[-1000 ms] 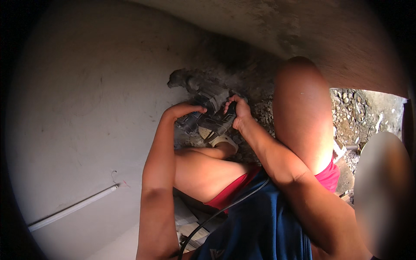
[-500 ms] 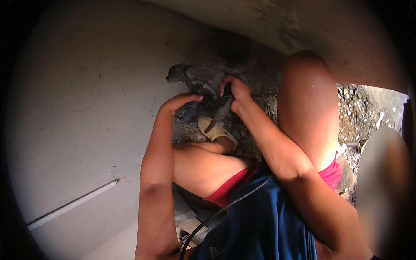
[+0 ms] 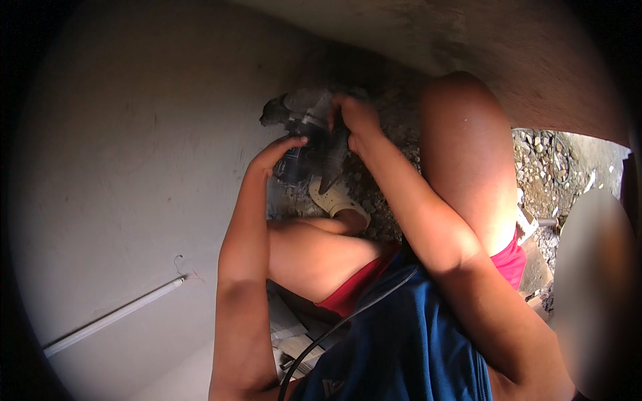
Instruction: The person kneels on the floor and uses a hammer drill to break apart a concrete wall section. They repeatedly apply the tool to the wall surface, creating debris and dust.
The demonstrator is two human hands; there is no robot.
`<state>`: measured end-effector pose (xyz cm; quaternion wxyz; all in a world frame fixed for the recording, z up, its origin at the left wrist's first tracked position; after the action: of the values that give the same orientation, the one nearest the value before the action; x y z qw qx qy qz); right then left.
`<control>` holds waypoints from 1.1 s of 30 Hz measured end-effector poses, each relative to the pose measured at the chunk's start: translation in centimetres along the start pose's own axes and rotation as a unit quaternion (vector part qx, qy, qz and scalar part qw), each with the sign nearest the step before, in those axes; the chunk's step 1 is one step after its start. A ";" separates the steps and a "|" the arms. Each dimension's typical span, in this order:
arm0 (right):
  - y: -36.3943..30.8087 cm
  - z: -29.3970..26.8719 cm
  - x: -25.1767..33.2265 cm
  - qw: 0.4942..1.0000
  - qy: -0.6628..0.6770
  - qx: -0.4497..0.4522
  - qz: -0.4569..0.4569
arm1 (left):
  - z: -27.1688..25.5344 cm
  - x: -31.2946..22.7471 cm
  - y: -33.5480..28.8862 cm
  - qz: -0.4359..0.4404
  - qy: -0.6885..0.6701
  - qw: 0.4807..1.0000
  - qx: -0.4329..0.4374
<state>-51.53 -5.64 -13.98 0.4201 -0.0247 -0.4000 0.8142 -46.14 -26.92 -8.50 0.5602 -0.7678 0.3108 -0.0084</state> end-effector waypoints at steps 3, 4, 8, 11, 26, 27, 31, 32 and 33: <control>1.0 0.1 0.5 0.999 -0.009 0.027 0.015 | -0.5 -0.7 0.0 -0.003 0.024 1.000 -0.016; 1.2 -0.2 0.1 1.000 0.000 0.015 0.022 | -0.4 -0.9 0.1 -0.003 0.042 0.999 -0.014; 1.0 -2.3 -1.6 0.998 0.062 -0.016 0.025 | 0.6 -2.0 -0.7 -0.016 0.076 0.997 0.027; 0.8 -4.5 -2.8 0.993 0.112 -0.020 0.038 | 1.5 -2.4 -1.1 -0.031 0.135 0.990 0.035; -3.9 -7.1 -6.2 0.969 0.199 -0.087 0.118 | 2.8 -2.9 -4.6 -0.082 0.224 0.968 0.081; -3.8 -7.0 -6.2 0.970 0.195 -0.088 0.119 | 2.8 -2.9 -4.5 -0.078 0.223 0.969 0.077; -1.6 -7.1 -5.1 0.976 0.171 -0.062 0.116 | 2.6 -3.1 -3.3 -0.073 0.208 0.974 0.051; -0.8 -7.0 -4.7 0.977 0.163 -0.062 0.124 | 2.4 -2.7 -2.7 -0.068 0.192 0.978 0.049; -0.1 -6.9 -4.3 0.977 0.156 -0.061 0.132 | 2.2 -2.3 -1.8 -0.063 0.177 0.981 0.046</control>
<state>-46.09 -4.31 -19.87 0.3642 -0.2291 -0.3719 0.8225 -46.36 -23.54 -6.97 0.5296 -0.7455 0.3552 -0.1937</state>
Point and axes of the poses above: each hand's wrist, its own y-axis towards the middle knuckle, its own z-axis out of the palm, x = y × z, the point moved 2 cm from there along y, towards the middle knuckle, and after that the axes turned 7 degrees about y, right-handed, at the moved point
